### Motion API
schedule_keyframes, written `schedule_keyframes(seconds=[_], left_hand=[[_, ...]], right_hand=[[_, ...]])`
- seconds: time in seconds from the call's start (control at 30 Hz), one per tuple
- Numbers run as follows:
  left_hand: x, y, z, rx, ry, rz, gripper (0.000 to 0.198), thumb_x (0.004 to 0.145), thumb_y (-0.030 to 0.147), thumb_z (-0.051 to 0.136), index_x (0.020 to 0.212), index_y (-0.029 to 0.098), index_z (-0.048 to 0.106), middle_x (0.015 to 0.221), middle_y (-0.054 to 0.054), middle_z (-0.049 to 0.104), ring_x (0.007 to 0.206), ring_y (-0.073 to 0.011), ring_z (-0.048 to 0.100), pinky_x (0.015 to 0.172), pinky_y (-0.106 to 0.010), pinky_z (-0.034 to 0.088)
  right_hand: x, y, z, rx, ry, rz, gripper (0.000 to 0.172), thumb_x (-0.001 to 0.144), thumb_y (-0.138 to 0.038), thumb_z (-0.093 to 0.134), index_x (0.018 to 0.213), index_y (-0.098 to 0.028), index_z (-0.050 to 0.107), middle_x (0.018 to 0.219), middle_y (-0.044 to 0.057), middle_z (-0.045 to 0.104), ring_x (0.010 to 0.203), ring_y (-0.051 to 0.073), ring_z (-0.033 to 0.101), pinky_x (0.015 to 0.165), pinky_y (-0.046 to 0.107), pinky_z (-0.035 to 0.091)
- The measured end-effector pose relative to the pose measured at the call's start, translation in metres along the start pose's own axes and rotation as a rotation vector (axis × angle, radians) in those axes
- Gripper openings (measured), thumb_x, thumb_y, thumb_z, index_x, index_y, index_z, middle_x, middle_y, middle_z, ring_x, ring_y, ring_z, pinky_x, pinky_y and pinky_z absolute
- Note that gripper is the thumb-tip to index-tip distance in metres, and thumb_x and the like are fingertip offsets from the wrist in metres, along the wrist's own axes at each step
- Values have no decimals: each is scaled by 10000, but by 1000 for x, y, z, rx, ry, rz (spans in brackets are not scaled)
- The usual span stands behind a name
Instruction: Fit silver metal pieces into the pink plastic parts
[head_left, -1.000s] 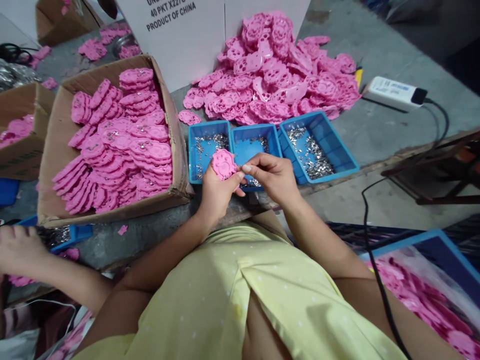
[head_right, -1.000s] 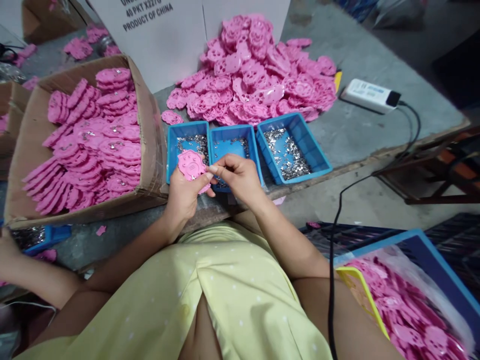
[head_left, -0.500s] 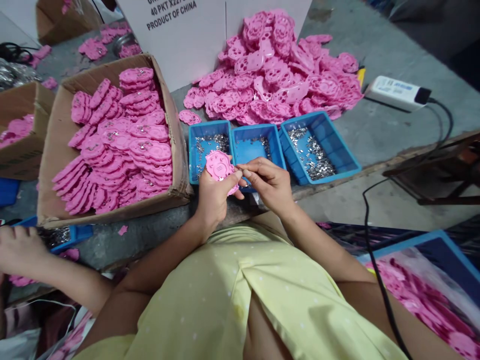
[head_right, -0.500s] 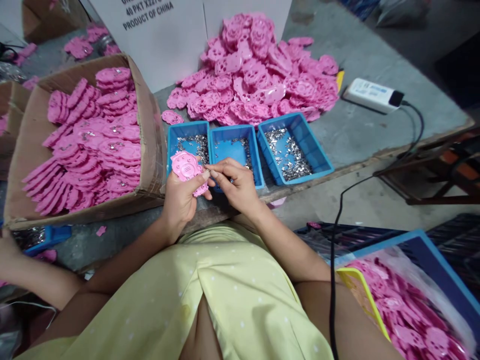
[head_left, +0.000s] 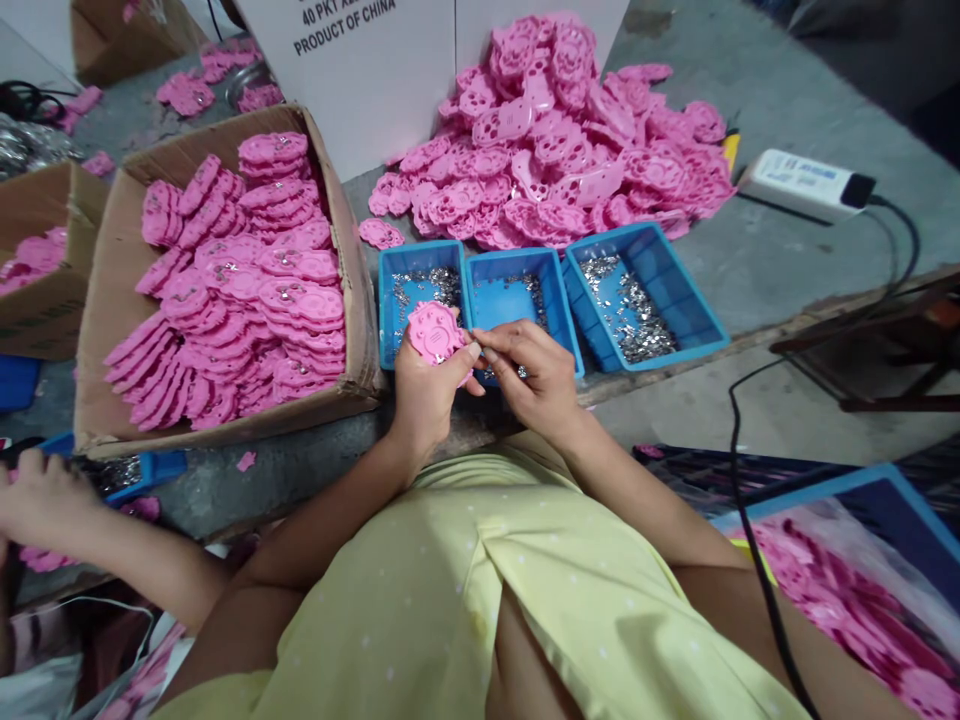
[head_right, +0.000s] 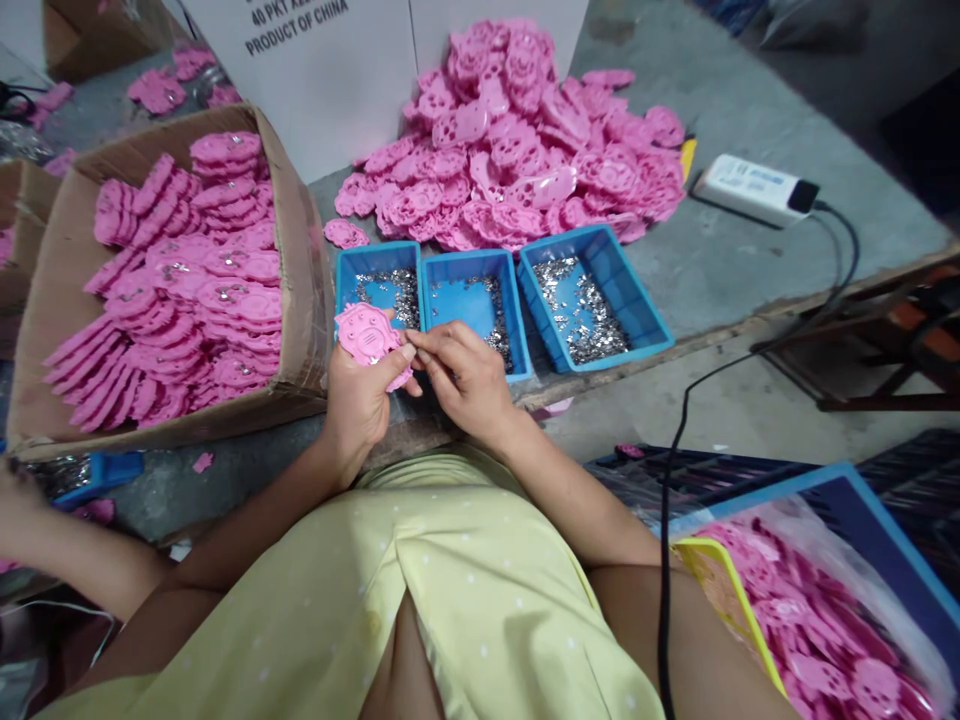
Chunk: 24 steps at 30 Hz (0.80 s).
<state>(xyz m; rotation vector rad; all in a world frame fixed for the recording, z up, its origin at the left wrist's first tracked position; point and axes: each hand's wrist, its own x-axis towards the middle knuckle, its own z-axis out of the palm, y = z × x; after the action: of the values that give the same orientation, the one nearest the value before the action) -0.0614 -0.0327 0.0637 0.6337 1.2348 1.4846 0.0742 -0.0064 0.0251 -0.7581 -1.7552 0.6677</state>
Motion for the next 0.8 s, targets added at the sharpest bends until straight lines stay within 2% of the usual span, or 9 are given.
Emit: schedule_keyframes(seconds=[0.07,0.17,0.27,0.33,0.43,0.53,0.7,0.8], left_hand=[[-1,2,1,23,14,10,535,631,193,818,1147,167,677,809,36,670,609,-106,642,418,-189,507],[-2,3,2,78,10,39,499,645,185,770,1136,170,681,779,42,653,591,-101,627,397,-175,474],[-3,2,1,136,-3,66,458,655,186,759,1107,177,682,765,44,652,582,-98,620,396,-167,462],[-3,1,0,162,-8,79,447,651,187,774,1089,184,687,781,42,662,588,-93,622,406,-157,462],[-2,-2,-2,179,-5,90,429,644,196,808,1057,185,694,796,40,672,585,-84,611,407,-153,461],[-1,-4,-3,183,-7,101,430,648,186,816,1059,181,690,782,50,668,556,-77,581,387,-165,458],[-3,-4,-3,198,-21,90,464,668,171,783,1115,181,657,780,65,655,521,-65,543,375,-175,447],[-5,-1,-2,167,-44,50,478,668,175,762,1117,200,602,798,63,648,533,-73,560,382,-183,436]], right_hand=[[1,-1,-1,46,-7,51,231,1038,-275,631,1172,-274,819,927,61,765,852,188,722,766,343,608],[5,-3,-3,200,2,267,187,996,-404,717,1031,-260,833,914,51,766,822,186,711,736,338,598],[13,-4,-4,398,11,493,322,871,-562,840,882,-243,790,867,26,741,723,162,666,658,309,570],[17,-6,-4,472,-8,543,405,791,-612,891,803,-236,740,825,13,708,691,153,638,643,305,562],[21,-9,-4,452,-42,498,450,776,-627,897,746,-227,693,831,24,683,710,159,623,641,311,550],[22,-11,-6,293,-63,394,422,847,-598,847,746,-220,689,877,50,695,772,176,631,641,312,522],[19,-9,-9,94,-99,204,332,979,-481,718,774,-225,662,910,56,699,863,196,645,802,360,554],[18,-6,-9,125,-117,211,359,996,-499,684,767,-226,640,897,57,684,890,206,644,831,372,561]])
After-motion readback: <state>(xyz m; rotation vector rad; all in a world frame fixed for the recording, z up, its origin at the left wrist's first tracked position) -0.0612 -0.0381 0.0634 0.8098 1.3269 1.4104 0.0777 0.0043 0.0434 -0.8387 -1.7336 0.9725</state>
